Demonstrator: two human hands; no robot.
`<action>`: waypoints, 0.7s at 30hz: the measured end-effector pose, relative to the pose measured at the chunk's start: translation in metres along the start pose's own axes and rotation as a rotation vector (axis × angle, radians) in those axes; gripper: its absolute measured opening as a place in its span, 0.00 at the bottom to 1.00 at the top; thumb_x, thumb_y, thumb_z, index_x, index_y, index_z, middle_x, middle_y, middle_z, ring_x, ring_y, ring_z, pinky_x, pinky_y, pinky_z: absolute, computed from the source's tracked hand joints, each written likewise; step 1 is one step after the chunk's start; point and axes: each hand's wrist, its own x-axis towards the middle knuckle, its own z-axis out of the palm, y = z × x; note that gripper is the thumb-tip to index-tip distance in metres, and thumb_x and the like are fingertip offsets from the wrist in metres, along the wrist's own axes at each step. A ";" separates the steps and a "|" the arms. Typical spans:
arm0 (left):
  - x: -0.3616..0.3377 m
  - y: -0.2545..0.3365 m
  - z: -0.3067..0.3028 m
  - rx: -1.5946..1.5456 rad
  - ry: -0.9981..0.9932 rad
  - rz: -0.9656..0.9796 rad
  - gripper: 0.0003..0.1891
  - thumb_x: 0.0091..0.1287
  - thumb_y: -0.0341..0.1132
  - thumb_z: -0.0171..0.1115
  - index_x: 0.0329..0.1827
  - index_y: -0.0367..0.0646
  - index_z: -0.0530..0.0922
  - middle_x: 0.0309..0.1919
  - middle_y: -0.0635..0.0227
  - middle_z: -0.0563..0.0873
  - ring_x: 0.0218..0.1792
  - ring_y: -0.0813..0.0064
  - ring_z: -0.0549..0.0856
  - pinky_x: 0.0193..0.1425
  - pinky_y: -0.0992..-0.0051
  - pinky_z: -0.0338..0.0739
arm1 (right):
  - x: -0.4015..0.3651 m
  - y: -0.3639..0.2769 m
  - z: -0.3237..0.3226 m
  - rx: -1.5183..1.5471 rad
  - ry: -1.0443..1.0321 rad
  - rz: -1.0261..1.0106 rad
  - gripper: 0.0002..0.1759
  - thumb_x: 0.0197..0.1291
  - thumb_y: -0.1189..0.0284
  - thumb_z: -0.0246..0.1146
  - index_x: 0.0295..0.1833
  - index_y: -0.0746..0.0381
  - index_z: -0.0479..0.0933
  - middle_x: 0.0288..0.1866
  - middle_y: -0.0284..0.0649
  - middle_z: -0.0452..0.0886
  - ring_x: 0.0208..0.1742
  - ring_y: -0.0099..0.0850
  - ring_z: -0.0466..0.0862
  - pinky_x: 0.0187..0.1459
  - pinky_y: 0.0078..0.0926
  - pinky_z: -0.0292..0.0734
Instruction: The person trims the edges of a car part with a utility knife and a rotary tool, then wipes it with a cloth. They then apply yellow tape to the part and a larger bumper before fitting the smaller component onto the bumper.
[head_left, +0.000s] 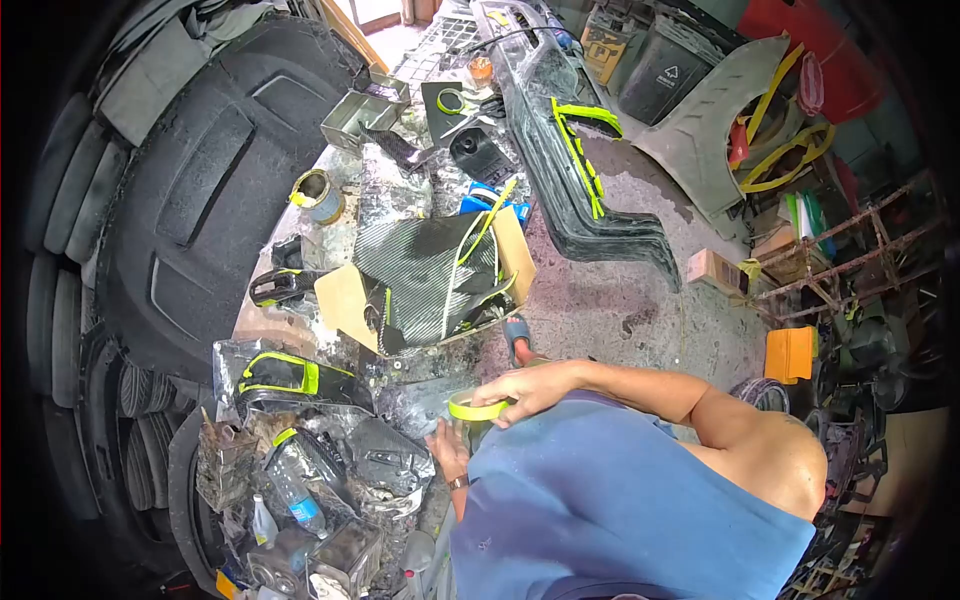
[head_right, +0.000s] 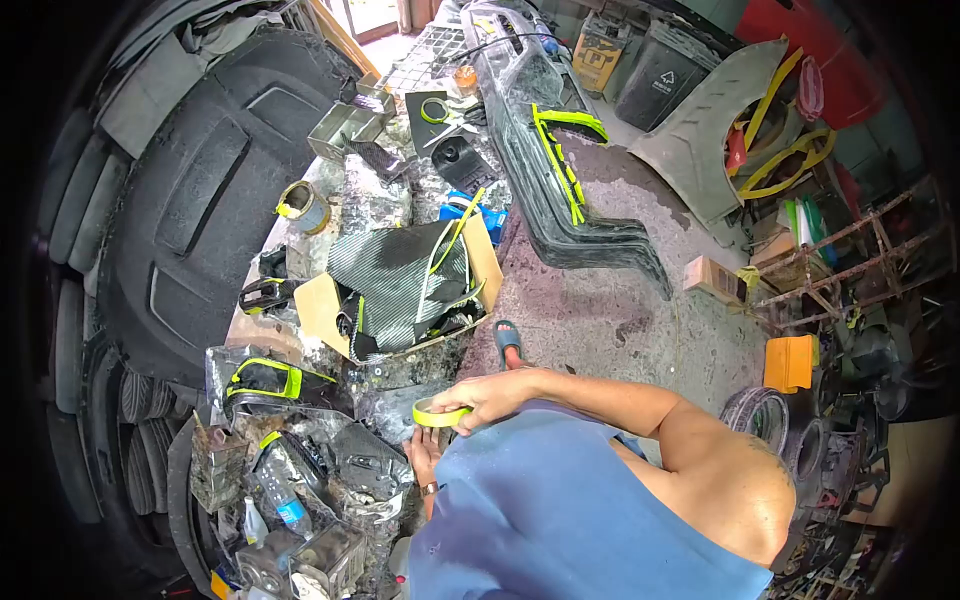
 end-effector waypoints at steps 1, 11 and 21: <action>-0.007 0.003 0.008 0.031 0.053 -0.038 0.33 0.65 0.26 0.62 0.63 0.48 0.47 0.54 0.51 0.70 0.57 0.51 0.74 0.57 0.48 0.74 | 0.002 -0.001 -0.001 0.002 -0.005 0.001 0.21 0.65 0.73 0.56 0.62 0.68 0.64 0.42 0.41 0.79 0.48 0.31 0.77 0.52 0.29 0.70; 0.003 -0.001 -0.011 0.329 0.046 -0.049 0.16 0.69 0.37 0.59 0.45 0.41 0.60 0.40 0.41 0.80 0.44 0.49 0.84 0.49 0.57 0.82 | 0.016 -0.001 0.000 0.312 0.031 0.046 0.14 0.67 0.72 0.57 0.53 0.69 0.70 0.47 0.39 0.83 0.50 0.24 0.80 0.53 0.23 0.72; -0.050 0.026 0.022 0.409 0.095 0.163 0.11 0.69 0.37 0.60 0.33 0.38 0.75 0.25 0.62 0.85 0.14 0.82 0.77 0.15 0.84 0.65 | 0.031 -0.002 0.014 0.364 0.027 0.085 0.11 0.68 0.76 0.54 0.53 0.66 0.72 0.46 0.40 0.82 0.49 0.26 0.81 0.55 0.26 0.74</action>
